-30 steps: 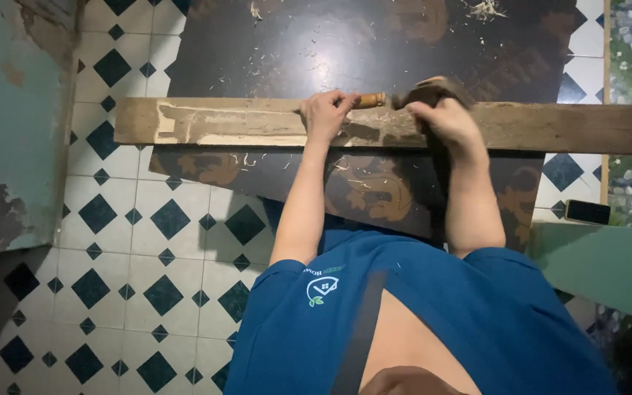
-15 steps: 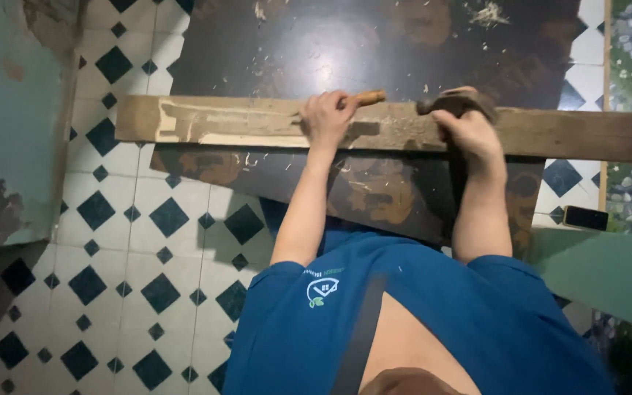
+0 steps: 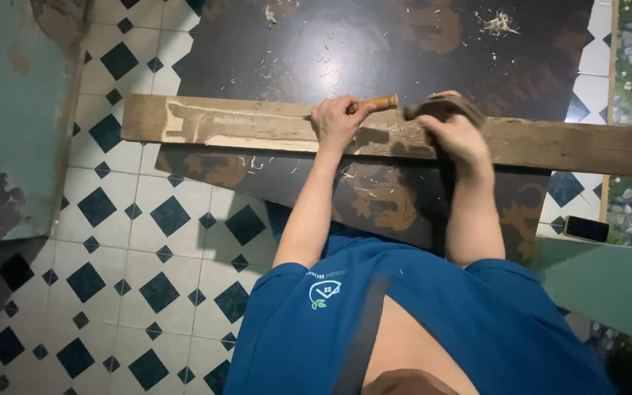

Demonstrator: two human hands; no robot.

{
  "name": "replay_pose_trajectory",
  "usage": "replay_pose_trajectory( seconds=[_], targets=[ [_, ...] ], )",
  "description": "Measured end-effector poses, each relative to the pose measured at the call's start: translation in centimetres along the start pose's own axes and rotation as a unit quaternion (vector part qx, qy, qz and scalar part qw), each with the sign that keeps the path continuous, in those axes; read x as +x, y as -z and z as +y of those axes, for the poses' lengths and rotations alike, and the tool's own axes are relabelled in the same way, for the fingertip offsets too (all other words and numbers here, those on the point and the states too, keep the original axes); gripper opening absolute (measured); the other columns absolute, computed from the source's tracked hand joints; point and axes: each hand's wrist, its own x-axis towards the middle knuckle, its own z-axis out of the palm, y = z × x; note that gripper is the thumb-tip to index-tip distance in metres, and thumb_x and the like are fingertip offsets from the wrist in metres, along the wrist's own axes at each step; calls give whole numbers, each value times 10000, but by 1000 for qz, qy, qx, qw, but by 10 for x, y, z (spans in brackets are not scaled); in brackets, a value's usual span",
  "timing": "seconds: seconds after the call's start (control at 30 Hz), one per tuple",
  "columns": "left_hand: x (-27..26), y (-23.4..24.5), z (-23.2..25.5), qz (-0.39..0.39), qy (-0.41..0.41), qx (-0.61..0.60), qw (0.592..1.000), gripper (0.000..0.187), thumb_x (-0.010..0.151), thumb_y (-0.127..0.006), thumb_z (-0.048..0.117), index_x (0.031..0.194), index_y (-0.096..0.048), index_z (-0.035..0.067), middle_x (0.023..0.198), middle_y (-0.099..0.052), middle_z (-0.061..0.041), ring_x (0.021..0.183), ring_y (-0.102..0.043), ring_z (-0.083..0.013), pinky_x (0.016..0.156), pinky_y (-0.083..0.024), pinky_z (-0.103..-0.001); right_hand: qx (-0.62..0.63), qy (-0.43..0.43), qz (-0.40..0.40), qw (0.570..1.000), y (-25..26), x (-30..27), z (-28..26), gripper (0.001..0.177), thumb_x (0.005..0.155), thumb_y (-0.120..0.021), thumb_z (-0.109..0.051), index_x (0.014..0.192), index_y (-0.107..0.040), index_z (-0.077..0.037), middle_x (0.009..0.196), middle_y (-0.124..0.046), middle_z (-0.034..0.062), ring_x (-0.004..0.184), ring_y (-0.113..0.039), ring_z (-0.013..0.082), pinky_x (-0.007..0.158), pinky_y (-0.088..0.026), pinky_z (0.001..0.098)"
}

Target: Carving a groove into a wooden plank using a hammer and a small chisel while sitting on the floor.

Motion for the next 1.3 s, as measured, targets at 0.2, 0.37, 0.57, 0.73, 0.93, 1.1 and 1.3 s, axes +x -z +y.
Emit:
replay_pose_trajectory(
  seconds=[0.2,0.37,0.57,0.73,0.93,1.1,1.3],
  targets=[
    [-4,-15,-24,4,-9,38,999,425,799,-707,762,815,-697,337,671,-639,98,716,-676,-180,719,-459,-333,-21,7,14,1000,13,-59,-79,661,945,-745,-647,1144,-732,-17,1064,-739,238,1073,-716,329,928,-534,445],
    [-2,-1,-16,2,2,29,1000,402,823,-720,722,798,-705,321,667,-660,82,704,-686,-207,716,-471,-349,-45,-4,22,999,-5,-16,-44,535,974,-681,-621,867,-769,-104,885,-736,148,921,-721,285,821,-552,402],
    [8,-14,-40,-8,55,-1,998,338,878,-707,669,804,-736,341,701,-704,90,749,-712,-182,773,-494,-311,-81,39,-28,996,0,-47,-48,522,863,-751,-472,1207,-676,-87,1029,-722,221,1016,-710,368,841,-547,473],
    [6,4,-37,0,96,4,995,378,854,-737,668,783,-736,296,704,-715,61,767,-724,-186,822,-514,-304,-73,-61,-20,995,20,-51,16,797,906,-661,-765,1005,-780,17,1035,-722,321,1051,-689,456,843,-513,528],
    [-48,-38,22,-29,-79,-97,992,390,831,-791,555,872,-725,173,776,-709,-76,782,-685,-302,839,-462,-403,-68,-134,-29,988,59,-155,-65,611,1102,-548,-348,1241,-561,247,1185,-638,467,1227,-547,543,1118,-376,391],
    [-72,-58,1,-79,-135,10,988,387,862,-666,727,1002,-715,370,924,-719,75,940,-659,-177,934,-346,-418,25,207,69,976,50,-145,67,532,992,-799,-254,1408,-603,13,1064,-676,272,1085,-661,416,848,-535,471],
    [-69,-57,4,-150,-120,69,979,634,852,-448,844,949,-761,302,901,-753,81,881,-637,-179,874,-319,-392,109,230,23,967,40,-189,89,436,1029,-643,-245,1382,-488,-42,1027,-604,144,768,-624,218,682,-531,340]
  ],
)
